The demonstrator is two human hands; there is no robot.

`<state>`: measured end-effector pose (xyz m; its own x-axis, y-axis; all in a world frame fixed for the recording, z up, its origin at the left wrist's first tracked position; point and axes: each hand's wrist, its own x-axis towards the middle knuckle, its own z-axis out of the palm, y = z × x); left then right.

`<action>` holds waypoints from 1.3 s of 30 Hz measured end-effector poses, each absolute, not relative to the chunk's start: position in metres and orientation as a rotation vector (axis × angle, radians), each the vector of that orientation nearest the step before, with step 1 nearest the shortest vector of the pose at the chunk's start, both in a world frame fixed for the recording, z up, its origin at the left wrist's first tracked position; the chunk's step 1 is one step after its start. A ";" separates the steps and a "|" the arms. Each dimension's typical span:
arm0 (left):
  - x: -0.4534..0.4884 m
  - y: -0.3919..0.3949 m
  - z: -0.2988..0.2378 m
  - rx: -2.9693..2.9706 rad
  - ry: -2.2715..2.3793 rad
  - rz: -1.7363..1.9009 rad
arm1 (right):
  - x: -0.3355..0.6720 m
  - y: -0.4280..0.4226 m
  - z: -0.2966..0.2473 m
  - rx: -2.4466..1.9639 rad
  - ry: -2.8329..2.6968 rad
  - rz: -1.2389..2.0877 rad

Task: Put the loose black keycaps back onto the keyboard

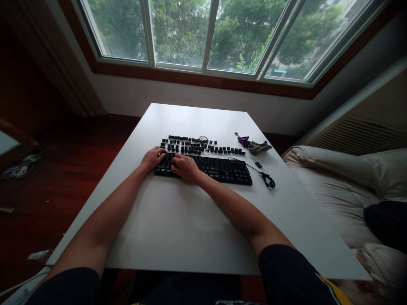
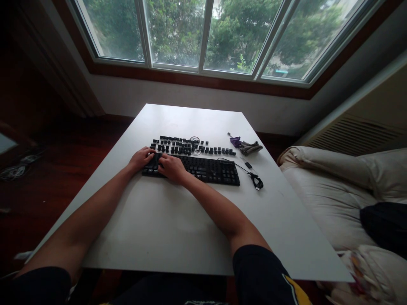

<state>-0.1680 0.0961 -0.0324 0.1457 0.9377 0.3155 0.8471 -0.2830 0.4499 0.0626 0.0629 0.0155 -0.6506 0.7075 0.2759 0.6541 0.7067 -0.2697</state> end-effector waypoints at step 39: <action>-0.171 0.092 -0.028 2.217 1.757 0.845 | 0.074 0.075 0.003 -0.747 -2.498 0.457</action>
<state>-0.1712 0.0919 -0.0281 0.1356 0.9397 0.3140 0.8321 -0.2801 0.4788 0.0736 0.0754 0.0034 -0.7306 0.5825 0.3562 0.4186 0.7943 -0.4403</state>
